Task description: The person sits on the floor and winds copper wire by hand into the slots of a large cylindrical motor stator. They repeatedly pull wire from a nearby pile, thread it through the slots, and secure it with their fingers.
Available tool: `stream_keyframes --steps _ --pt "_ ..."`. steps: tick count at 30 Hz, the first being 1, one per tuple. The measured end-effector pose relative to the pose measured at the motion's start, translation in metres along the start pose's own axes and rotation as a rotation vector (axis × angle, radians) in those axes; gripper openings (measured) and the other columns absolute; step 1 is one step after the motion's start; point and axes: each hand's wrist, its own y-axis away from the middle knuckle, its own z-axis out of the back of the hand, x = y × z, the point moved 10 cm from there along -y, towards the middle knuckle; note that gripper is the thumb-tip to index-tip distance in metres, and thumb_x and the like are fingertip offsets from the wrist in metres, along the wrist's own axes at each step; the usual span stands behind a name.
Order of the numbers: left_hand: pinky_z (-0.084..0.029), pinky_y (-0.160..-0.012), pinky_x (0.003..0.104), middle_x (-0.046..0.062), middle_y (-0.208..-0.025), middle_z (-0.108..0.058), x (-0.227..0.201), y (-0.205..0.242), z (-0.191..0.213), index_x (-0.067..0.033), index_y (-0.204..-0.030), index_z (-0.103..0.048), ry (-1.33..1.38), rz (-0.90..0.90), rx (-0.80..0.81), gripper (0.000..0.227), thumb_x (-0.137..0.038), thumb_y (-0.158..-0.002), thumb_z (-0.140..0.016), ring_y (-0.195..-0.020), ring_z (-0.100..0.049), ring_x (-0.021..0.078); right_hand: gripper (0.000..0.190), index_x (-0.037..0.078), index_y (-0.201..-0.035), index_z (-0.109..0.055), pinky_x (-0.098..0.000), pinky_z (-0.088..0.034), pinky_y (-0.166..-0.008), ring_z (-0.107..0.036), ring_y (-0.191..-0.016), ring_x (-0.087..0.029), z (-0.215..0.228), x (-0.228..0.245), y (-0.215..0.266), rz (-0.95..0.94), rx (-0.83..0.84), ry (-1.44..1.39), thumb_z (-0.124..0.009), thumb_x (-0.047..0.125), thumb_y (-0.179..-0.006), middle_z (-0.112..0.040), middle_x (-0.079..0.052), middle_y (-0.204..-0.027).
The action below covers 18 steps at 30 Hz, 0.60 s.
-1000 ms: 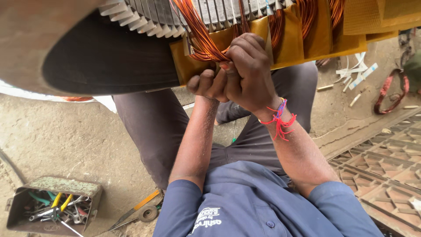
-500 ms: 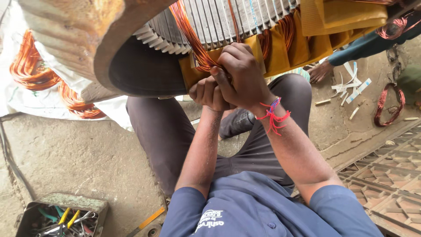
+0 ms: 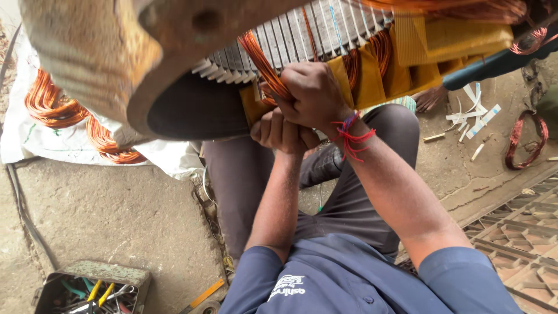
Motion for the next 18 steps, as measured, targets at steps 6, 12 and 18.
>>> stream_keyframes --steps 6,12,18 --pt "-0.037 -0.068 0.035 0.002 -0.065 -0.065 -0.003 0.006 0.004 -0.0106 -0.074 -0.065 -0.028 -0.056 -0.088 0.029 -0.027 -0.094 -0.05 -0.055 -0.055 0.0166 0.032 0.005 -0.076 -0.049 -0.0442 -0.047 -0.059 -0.057 -0.064 -0.033 -0.003 -0.004 0.008 0.013 0.027 -0.019 -0.078 0.014 -0.085 -0.052 -0.011 -0.072" --pt "-0.04 -0.073 0.035 0.008 -0.074 -0.072 -0.006 0.004 0.009 -0.0109 -0.074 -0.062 -0.021 -0.087 -0.113 0.028 -0.027 -0.091 -0.045 -0.06 -0.06 0.0203 0.02 0.007 -0.084 -0.062 -0.0448 -0.051 -0.065 -0.062 -0.07 -0.032 -0.007 -0.001 0.019 0.021 0.009 0.172 -0.077 0.02 -0.087 -0.061 -0.01 -0.078" --pt "-0.046 -0.092 0.041 0.017 -0.093 -0.076 -0.007 0.005 0.007 -0.0035 -0.095 -0.075 -0.068 -0.068 -0.098 0.041 -0.025 -0.092 -0.039 -0.086 -0.073 0.027 0.018 0.009 -0.086 -0.067 -0.0442 -0.051 -0.063 -0.063 -0.068 -0.031 -0.017 -0.015 0.034 -0.027 0.034 0.237 -0.076 0.024 -0.089 -0.063 -0.01 -0.077"
